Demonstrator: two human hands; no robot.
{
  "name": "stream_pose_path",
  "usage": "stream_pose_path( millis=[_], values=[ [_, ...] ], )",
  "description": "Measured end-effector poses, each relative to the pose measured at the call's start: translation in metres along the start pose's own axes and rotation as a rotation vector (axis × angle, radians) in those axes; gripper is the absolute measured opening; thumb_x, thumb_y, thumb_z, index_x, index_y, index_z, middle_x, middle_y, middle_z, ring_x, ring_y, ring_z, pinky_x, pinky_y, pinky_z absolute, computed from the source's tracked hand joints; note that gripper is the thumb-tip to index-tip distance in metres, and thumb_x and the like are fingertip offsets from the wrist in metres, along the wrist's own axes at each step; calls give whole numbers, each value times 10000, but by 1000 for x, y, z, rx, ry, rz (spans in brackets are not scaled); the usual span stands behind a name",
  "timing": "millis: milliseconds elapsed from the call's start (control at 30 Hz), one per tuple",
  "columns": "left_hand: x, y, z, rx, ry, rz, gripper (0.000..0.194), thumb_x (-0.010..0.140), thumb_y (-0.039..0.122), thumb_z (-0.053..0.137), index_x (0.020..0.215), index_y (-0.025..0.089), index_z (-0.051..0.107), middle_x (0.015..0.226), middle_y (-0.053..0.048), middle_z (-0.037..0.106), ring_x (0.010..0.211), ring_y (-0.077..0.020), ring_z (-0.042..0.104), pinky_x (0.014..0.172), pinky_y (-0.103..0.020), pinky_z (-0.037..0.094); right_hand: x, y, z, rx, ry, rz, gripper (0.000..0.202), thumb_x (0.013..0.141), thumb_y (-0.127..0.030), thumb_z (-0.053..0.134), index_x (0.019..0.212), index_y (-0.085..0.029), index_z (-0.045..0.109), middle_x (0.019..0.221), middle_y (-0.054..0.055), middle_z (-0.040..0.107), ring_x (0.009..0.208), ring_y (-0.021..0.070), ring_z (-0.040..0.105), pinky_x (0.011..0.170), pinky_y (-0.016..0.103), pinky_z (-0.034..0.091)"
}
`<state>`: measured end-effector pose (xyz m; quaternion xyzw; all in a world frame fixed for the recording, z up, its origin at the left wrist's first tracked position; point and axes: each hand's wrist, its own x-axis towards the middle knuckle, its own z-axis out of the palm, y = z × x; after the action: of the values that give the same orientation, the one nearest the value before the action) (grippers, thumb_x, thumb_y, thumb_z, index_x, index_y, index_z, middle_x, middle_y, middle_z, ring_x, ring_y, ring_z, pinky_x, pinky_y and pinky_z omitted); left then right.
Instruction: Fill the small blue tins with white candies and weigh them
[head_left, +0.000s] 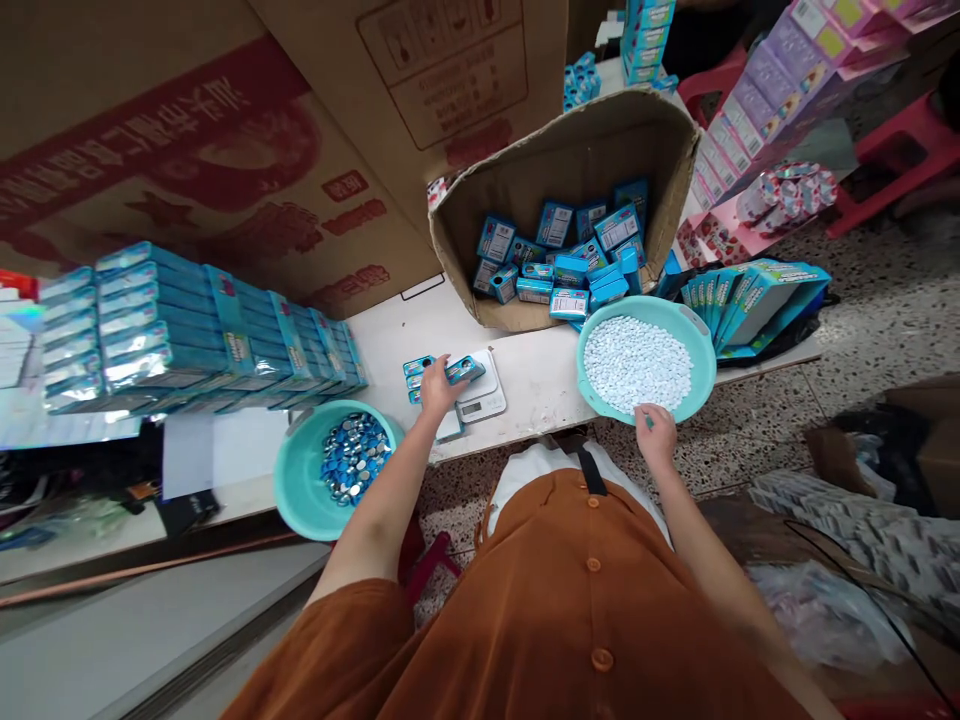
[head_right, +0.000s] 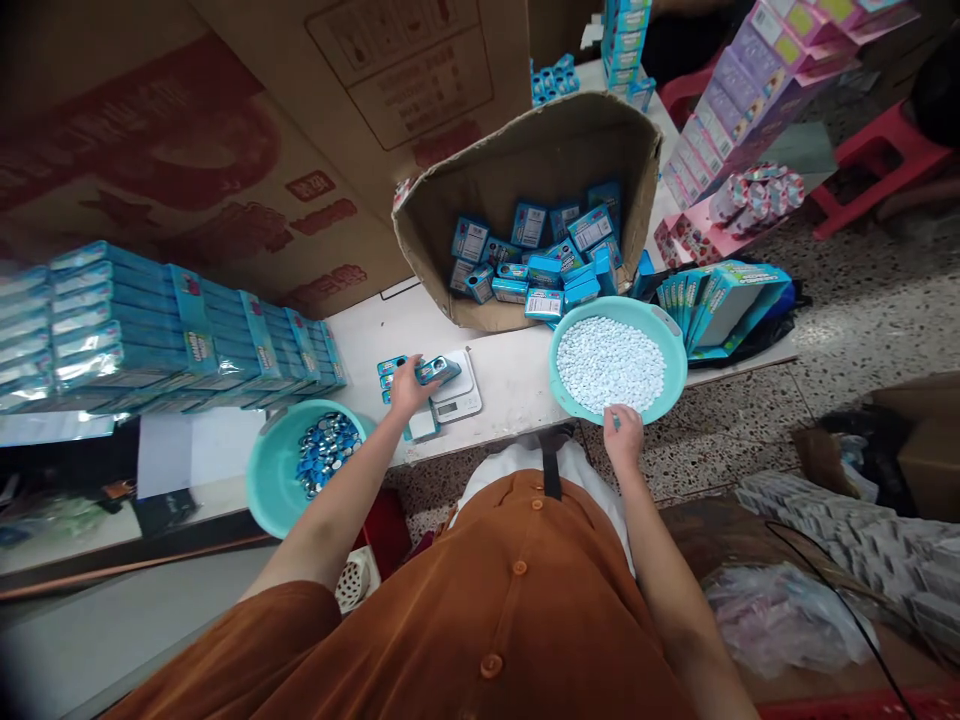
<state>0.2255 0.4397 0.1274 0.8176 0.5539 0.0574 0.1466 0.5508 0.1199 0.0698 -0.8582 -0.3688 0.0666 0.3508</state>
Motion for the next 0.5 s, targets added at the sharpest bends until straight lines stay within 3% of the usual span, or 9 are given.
stream_pose_path(
  millis=[67, 233, 500],
  values=[
    [-7, -4, -4, -24, 69, 10, 688, 658, 364, 701, 1264, 185, 430, 1140, -111, 570, 1098, -298, 485, 939, -397, 391, -2, -4, 0, 0, 12, 11, 304, 869, -367, 442, 810, -159, 656, 907, 120, 676, 894, 227, 580, 847, 361, 427],
    [-35, -16, -11, -97, 201, -8, 593, 706, 375, 667, 1229, 199, 450, 1122, -96, 571, 1098, -282, 479, 976, -410, 370, -4, -10, 7, 12, 32, 14, 300, 861, -370, 446, 800, -165, 657, 903, 118, 679, 886, 225, 581, 851, 366, 429],
    [-77, -43, -13, -111, 229, -82, 511, 718, 384, 656, 1161, 192, 488, 1095, -97, 591, 1094, -271, 495, 972, -411, 379, -3, -23, 24, 41, 39, 15, 303, 846, -376, 448, 785, -165, 657, 891, 120, 675, 870, 229, 571, 846, 374, 428]
  ],
)
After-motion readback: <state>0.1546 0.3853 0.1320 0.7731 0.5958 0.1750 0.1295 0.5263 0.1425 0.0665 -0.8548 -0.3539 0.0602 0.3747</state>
